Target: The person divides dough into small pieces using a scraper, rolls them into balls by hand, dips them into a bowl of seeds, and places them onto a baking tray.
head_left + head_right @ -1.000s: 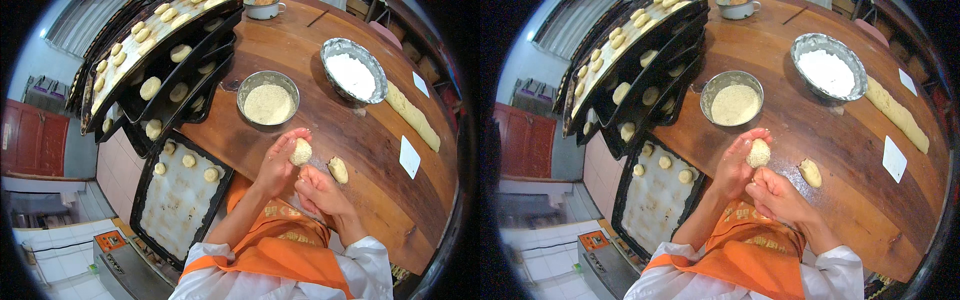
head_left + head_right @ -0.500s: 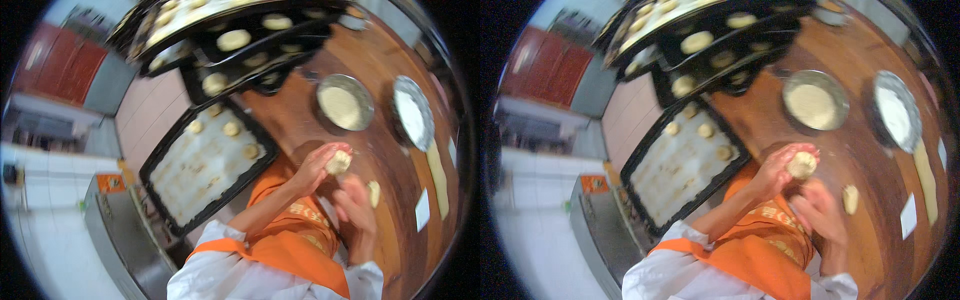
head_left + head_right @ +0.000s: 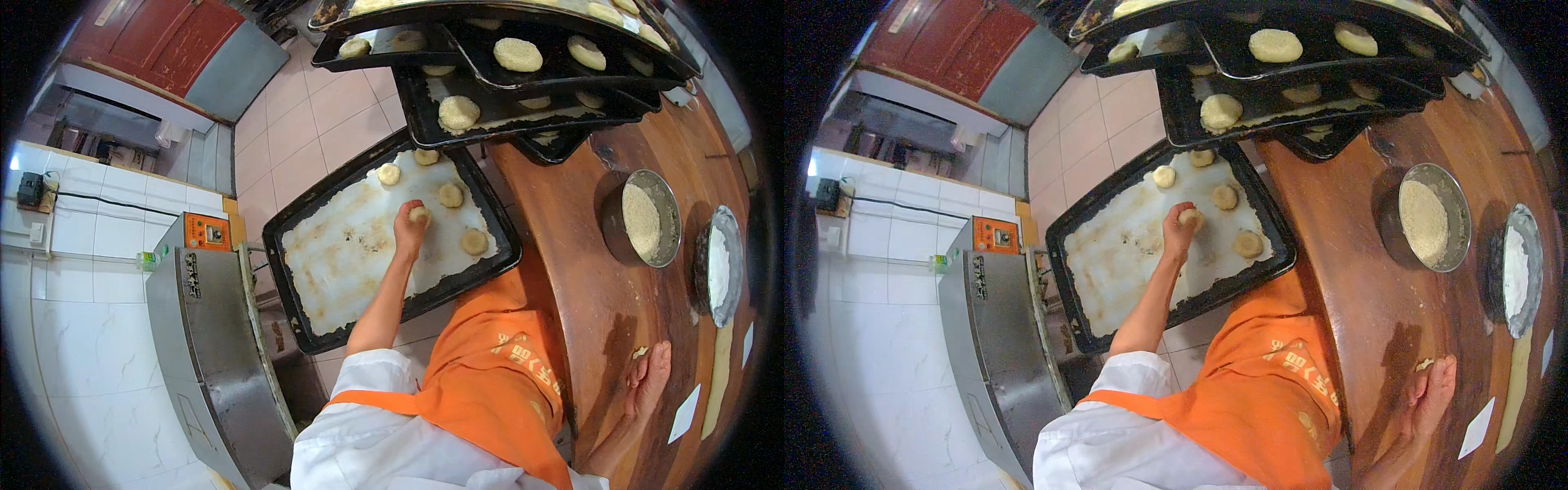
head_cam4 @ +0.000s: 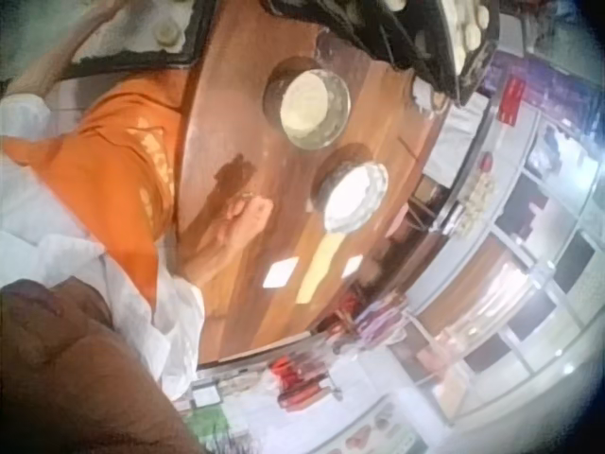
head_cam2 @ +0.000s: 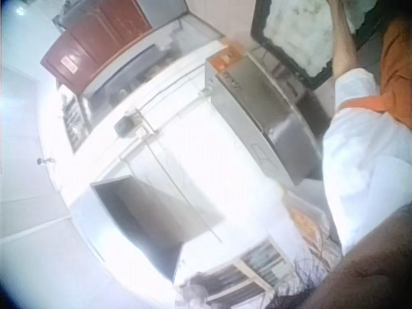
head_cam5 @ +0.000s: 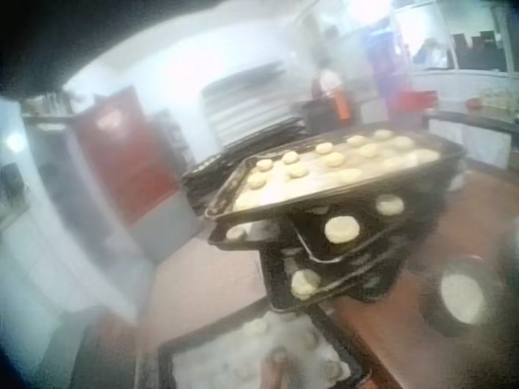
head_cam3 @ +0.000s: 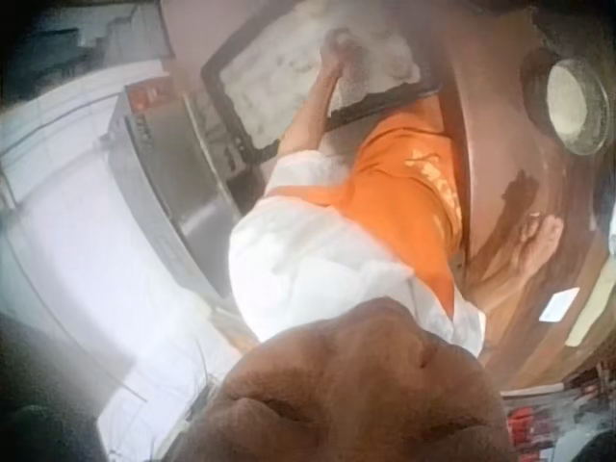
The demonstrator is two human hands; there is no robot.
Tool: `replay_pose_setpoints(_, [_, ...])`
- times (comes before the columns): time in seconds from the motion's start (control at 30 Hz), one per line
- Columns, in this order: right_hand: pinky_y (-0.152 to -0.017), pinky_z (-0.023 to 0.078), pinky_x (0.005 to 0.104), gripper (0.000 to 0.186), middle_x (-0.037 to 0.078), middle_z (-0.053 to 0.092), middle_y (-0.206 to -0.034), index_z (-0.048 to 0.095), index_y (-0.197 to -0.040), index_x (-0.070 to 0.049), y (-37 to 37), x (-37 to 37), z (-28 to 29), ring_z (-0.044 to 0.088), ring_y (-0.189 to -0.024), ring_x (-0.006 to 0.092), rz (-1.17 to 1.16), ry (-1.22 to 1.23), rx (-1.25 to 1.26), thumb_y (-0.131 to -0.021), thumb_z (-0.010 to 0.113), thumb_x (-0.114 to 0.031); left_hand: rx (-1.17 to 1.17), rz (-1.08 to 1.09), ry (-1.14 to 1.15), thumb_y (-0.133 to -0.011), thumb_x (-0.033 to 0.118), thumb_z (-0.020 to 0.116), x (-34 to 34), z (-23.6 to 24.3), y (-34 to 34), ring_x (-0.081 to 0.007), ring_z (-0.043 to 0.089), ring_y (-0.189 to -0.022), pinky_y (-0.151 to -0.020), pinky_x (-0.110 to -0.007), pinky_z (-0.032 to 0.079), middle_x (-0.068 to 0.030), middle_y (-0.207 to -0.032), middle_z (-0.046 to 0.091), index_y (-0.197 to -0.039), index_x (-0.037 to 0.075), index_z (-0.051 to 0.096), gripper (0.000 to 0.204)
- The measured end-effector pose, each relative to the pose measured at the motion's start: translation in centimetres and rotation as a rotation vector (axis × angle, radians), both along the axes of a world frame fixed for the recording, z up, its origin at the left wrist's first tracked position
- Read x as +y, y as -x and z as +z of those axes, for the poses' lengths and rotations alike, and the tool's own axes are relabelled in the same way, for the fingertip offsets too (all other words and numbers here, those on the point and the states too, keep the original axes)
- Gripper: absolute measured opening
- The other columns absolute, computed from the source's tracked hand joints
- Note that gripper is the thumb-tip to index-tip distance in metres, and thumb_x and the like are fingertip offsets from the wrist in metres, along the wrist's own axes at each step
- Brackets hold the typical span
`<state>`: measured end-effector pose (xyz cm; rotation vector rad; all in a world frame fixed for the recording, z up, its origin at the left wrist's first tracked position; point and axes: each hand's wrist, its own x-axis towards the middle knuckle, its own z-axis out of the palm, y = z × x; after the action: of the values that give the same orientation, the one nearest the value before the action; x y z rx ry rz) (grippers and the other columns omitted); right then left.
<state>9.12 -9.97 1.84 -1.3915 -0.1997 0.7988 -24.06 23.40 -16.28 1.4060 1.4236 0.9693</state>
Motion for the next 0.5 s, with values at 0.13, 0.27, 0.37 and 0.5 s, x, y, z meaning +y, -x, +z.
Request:
replay_pose_setpoints(0.13, [-0.035, 0.023, 0.0172, 0.012, -0.006, 0.033, -0.049, 0.042, -0.085, -0.014, -0.4, 0.0, 0.2, 0.027, -0.037, 0.0024, 0.021, -0.021, -0.041, -0.091, 0.048, -0.023, 0.135, -0.04, -0.002, -0.07, 0.0, 0.053, 3.1, -4.1, 2.9, -0.0205, 0.056, -0.084, -0.074, -0.03, 0.045, -0.0111, -0.096, 0.058, -0.106, 0.003, 0.055, 0.036])
replay_pose_setpoints(0.27, [-0.039, 0.024, 0.0166, 0.013, -0.007, 0.033, -0.051, 0.042, -0.084, -0.015, -2.0, -2.5, 0.0, 0.027, -0.04, 0.0019, -0.054, 0.068, -0.127, -0.091, 0.048, -0.024, 0.436, 0.122, -0.121, -0.069, 0.007, 0.057, 5.3, -6.8, 5.2, -0.0254, 0.056, -0.091, -0.082, -0.033, 0.044, -0.0139, -0.102, 0.058, -0.109, 0.003, 0.056, 0.04])
replay_pose_setpoints(0.37, [-0.041, 0.023, 0.0159, 0.016, -0.008, 0.029, -0.057, 0.041, -0.08, -0.016, -2.9, -4.6, 0.6, 0.027, -0.046, 0.001, -0.146, 0.181, -0.175, -0.091, 0.049, -0.025, 0.392, 0.034, 0.012, -0.069, 0.008, 0.058, 5.8, -7.0, 5.4, -0.0258, 0.055, -0.097, -0.087, -0.034, 0.042, -0.014, -0.108, 0.057, -0.108, 0.004, 0.057, 0.04])
replay_pose_setpoints(0.5, [-0.047, 0.028, 0.0168, 0.014, -0.007, 0.035, -0.064, 0.045, -0.084, -0.015, -5.1, -7.3, -0.4, 0.034, -0.054, 0.0018, -0.273, 0.279, -0.339, -0.09, 0.049, -0.027, 0.336, -0.101, -0.024, -0.074, 0.004, 0.054, 4.6, -5.9, 4.3, -0.0247, 0.053, -0.103, -0.088, -0.034, 0.041, -0.0143, -0.116, 0.053, -0.115, 0.0, 0.051, 0.041])
